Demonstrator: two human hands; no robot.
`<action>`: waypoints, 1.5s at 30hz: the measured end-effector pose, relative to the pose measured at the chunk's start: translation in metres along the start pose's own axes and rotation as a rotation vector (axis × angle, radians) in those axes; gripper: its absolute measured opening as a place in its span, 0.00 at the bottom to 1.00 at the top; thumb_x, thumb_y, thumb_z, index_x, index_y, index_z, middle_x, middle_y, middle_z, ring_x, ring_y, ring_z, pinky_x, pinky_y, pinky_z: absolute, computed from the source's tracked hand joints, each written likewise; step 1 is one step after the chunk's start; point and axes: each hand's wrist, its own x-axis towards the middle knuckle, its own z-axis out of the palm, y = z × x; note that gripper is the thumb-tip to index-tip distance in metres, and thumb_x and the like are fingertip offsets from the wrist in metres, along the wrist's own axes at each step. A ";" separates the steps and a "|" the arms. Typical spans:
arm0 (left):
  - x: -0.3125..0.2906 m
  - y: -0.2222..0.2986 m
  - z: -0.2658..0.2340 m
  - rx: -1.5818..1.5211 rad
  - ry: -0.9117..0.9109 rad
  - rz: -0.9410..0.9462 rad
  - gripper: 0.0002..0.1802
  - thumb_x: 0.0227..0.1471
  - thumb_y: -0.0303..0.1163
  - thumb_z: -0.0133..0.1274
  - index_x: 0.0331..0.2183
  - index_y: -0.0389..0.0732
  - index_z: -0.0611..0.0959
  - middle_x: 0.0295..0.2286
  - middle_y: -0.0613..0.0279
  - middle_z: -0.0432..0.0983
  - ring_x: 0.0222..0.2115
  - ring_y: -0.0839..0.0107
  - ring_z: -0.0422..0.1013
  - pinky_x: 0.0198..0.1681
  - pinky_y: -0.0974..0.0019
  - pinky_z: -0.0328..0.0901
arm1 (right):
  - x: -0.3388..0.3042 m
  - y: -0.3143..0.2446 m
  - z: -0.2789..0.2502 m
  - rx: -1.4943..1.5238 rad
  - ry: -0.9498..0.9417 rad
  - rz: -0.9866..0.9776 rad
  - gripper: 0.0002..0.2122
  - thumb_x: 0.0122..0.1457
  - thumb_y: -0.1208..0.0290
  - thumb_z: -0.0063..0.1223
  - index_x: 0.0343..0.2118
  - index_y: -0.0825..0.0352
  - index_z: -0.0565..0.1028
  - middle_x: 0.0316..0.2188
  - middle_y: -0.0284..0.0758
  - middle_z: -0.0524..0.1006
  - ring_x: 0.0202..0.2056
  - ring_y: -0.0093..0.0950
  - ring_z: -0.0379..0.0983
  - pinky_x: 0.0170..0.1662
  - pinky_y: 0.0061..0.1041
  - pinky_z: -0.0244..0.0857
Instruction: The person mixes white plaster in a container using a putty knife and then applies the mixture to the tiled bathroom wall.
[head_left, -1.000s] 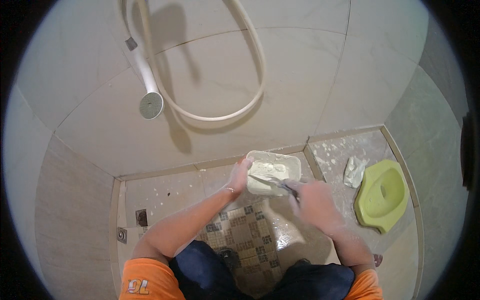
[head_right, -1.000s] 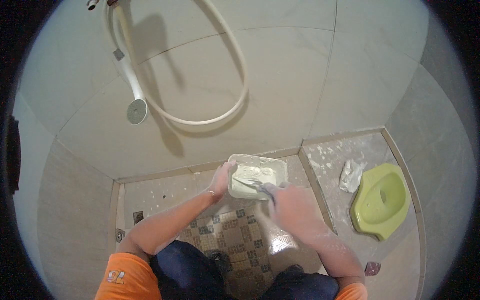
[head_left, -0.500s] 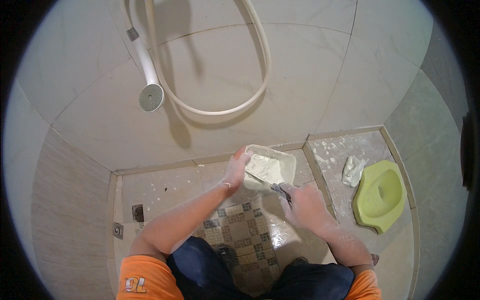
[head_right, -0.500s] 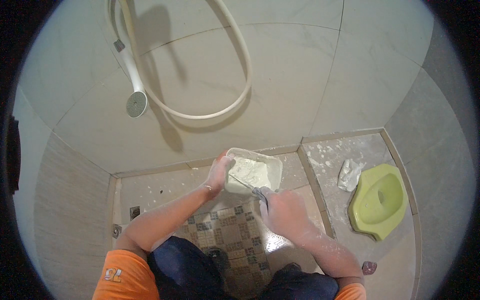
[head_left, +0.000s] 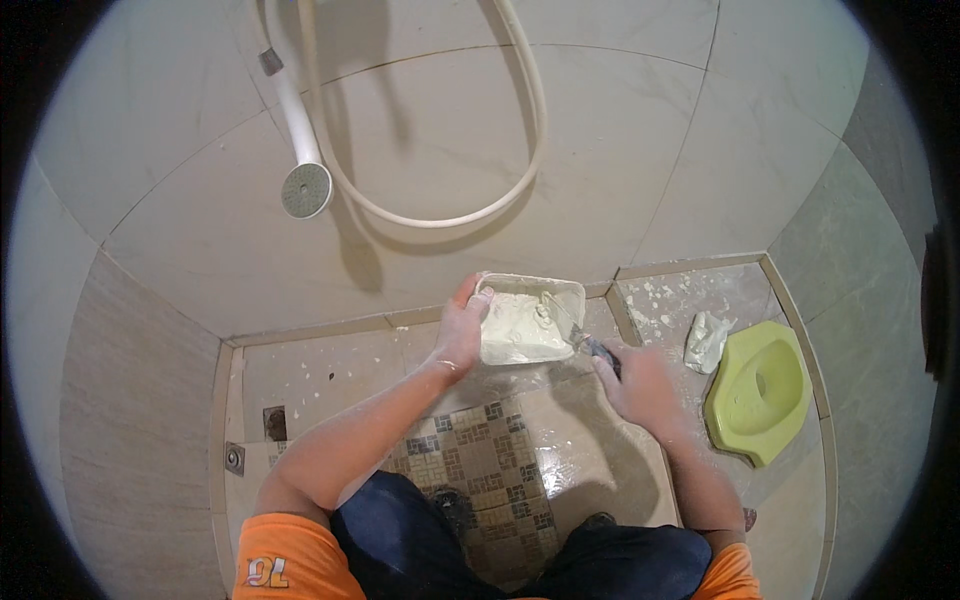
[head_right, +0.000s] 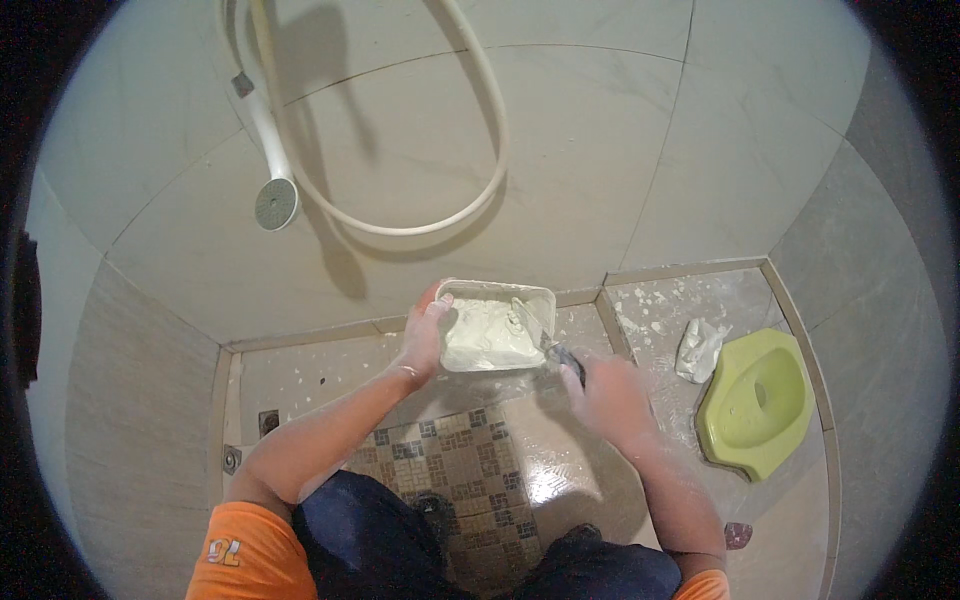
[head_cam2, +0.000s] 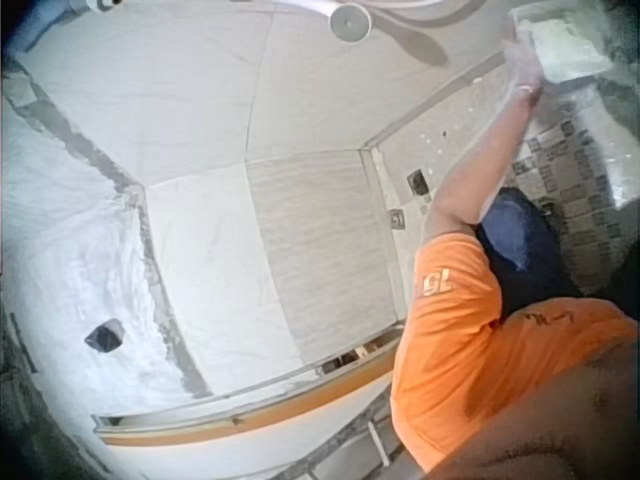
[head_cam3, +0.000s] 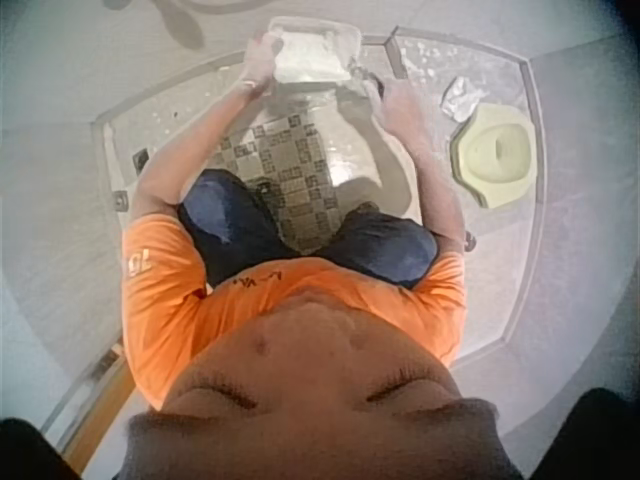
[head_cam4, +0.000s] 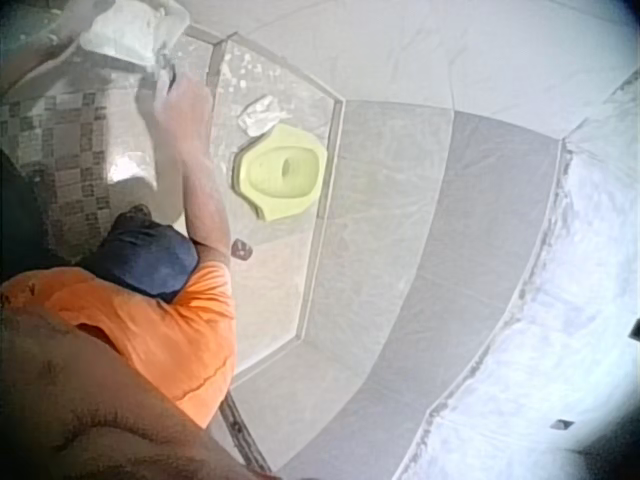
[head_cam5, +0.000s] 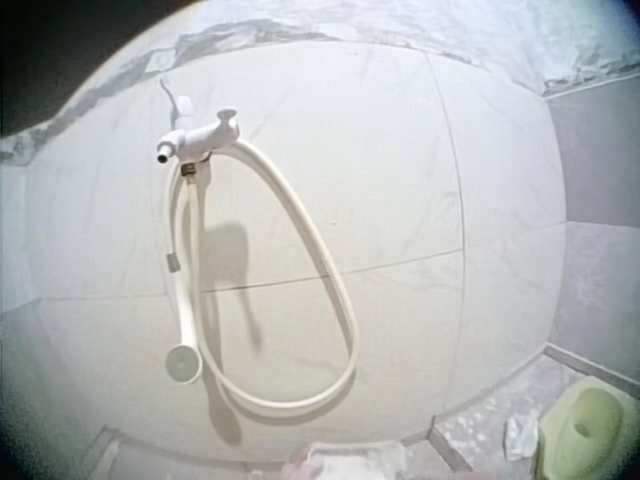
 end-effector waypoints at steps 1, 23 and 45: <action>-0.002 0.005 0.003 0.012 0.044 0.005 0.25 0.65 0.40 0.45 0.57 0.36 0.74 0.47 0.58 0.76 0.48 0.70 0.70 0.55 0.66 0.62 | -0.002 0.001 0.009 0.042 0.010 -0.004 0.15 0.62 0.63 0.51 0.41 0.70 0.80 0.27 0.52 0.79 0.31 0.52 0.77 0.38 0.47 0.69; 0.035 -0.076 -0.024 -0.120 -0.040 -0.189 0.33 0.61 0.52 0.43 0.55 0.34 0.75 0.49 0.54 0.76 0.51 0.64 0.71 0.58 0.62 0.62 | -0.004 -0.017 -0.013 0.126 0.018 -0.244 0.14 0.60 0.67 0.55 0.47 0.65 0.80 0.35 0.49 0.80 0.37 0.48 0.78 0.42 0.42 0.71; 0.017 -0.152 -0.004 -0.079 -0.416 -0.664 0.32 0.65 0.50 0.37 0.59 0.36 0.69 0.49 0.52 0.76 0.47 0.57 0.76 0.56 0.52 0.68 | -0.020 0.034 0.018 -0.230 -0.157 -0.095 0.14 0.58 0.68 0.54 0.48 0.59 0.79 0.30 0.44 0.76 0.34 0.47 0.75 0.36 0.46 0.68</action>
